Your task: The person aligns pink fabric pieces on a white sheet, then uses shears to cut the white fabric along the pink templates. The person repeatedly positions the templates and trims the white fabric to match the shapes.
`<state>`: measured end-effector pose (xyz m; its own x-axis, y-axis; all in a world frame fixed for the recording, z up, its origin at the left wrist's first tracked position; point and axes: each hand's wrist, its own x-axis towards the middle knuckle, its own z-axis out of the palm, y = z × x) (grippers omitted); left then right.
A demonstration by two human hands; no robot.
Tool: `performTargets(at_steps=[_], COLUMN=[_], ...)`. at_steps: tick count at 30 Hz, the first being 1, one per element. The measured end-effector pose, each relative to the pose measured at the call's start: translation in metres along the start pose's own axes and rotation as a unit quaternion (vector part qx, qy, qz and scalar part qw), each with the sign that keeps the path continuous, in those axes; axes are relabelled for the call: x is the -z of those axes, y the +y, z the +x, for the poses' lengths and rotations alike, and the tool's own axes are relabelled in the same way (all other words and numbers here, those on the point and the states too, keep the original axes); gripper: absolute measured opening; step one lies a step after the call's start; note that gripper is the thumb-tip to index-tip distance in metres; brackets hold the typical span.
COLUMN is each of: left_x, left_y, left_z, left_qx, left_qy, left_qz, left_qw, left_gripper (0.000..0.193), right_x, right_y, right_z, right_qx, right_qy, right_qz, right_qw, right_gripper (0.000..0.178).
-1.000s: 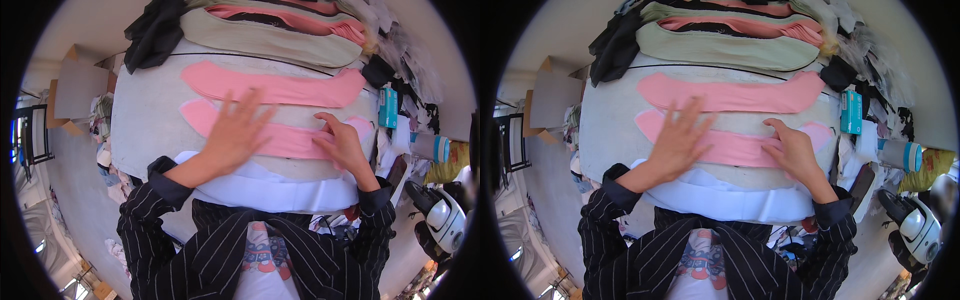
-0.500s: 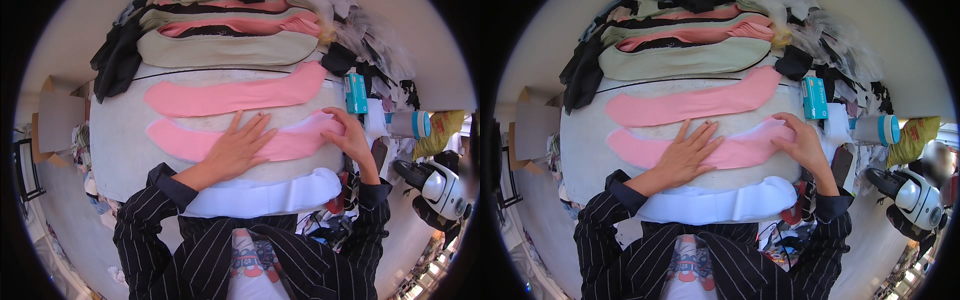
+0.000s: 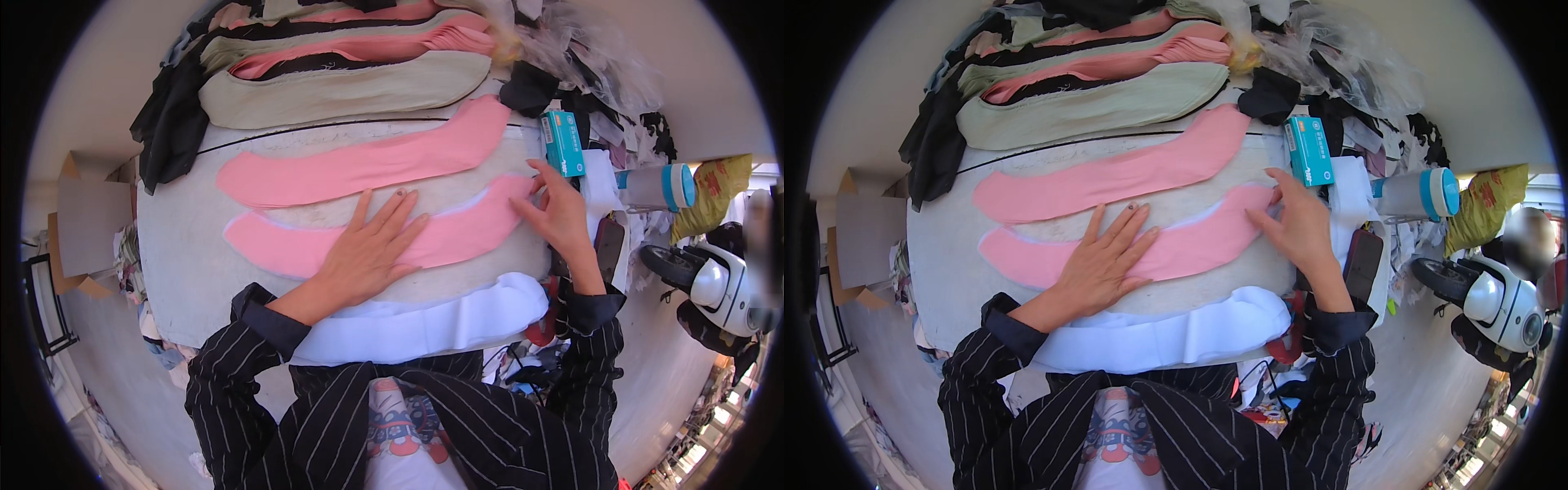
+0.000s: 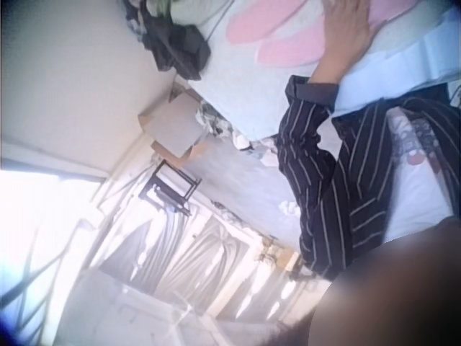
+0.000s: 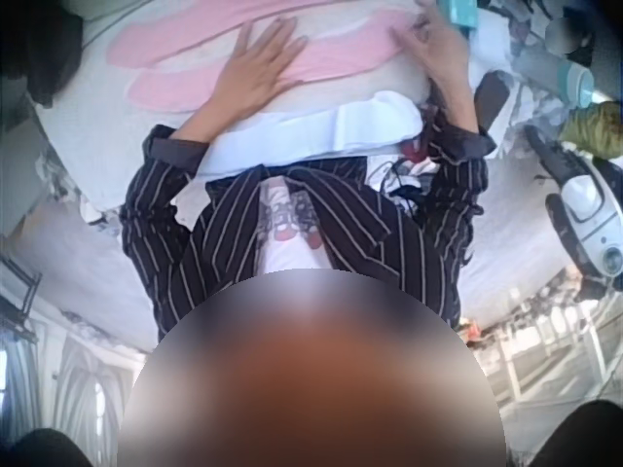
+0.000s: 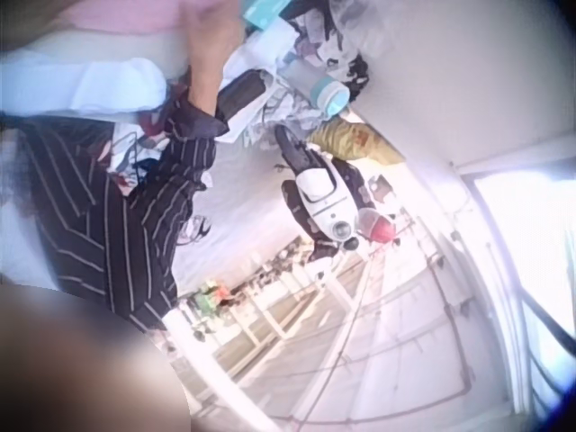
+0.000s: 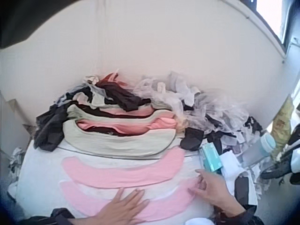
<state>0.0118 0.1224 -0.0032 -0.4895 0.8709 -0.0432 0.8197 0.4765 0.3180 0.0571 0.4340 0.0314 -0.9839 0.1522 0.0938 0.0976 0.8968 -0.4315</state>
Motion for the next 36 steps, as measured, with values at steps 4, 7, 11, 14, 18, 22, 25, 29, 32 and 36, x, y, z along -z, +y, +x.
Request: performTargets(at_steps=[4,7,11,14,18,22,25,29,32,36], left_x=[0.001,0.0,-0.001,-0.001,-0.003,0.002,0.006,0.026,0.044,0.057], left_y=[0.0,-0.001,-0.001,-0.002,-0.001,-0.002,-0.001,0.003,0.004,-0.008], left_z=[0.0,0.0,-0.001,-0.002,-0.002,-0.002,-0.001,-0.005,-0.026,-0.086], left_qx=[-0.003,-0.005,-0.011,-0.01,-0.012,-0.015,-0.017,-0.023,-0.008,0.07], left_qy=[-0.005,-0.007,-0.002,0.003,0.006,0.015,0.028,0.037,0.049,0.142], left_qz=[0.001,0.008,0.009,0.01,0.017,-0.011,-0.025,-0.027,-0.049,-0.059], left_qw=[1.0,1.0,1.0,1.0,1.0,1.0,0.999,0.999,0.998,0.986], left_gripper=[0.071,0.071,0.071,0.072,0.071,0.07,0.068,0.068,0.066,0.06], right_x=[0.014,0.001,-0.027,-0.01,0.015,0.022,0.024,0.024,0.027,0.036], right_y=[-0.016,-0.024,0.011,0.01,0.017,0.014,0.012,0.008,0.002,-0.019], right_z=[0.0,0.002,0.013,0.021,0.013,0.002,-0.002,-0.004,-0.006,-0.02], right_qx=[0.033,-0.009,-0.089,-0.171,-0.142,-0.126,-0.127,-0.125,-0.12,-0.11], right_qy=[0.067,-0.029,-0.124,-0.192,-0.015,-0.014,-0.028,-0.025,-0.018,-0.018], right_qz=[0.075,0.228,0.343,0.419,0.414,0.35,0.306,0.271,0.255,0.216], right_qw=[0.994,0.973,0.927,0.871,0.899,0.928,0.943,0.954,0.959,0.97], right_gripper=[0.031,0.021,0.019,0.019,0.017,0.013,0.011,0.011,0.012,0.013])
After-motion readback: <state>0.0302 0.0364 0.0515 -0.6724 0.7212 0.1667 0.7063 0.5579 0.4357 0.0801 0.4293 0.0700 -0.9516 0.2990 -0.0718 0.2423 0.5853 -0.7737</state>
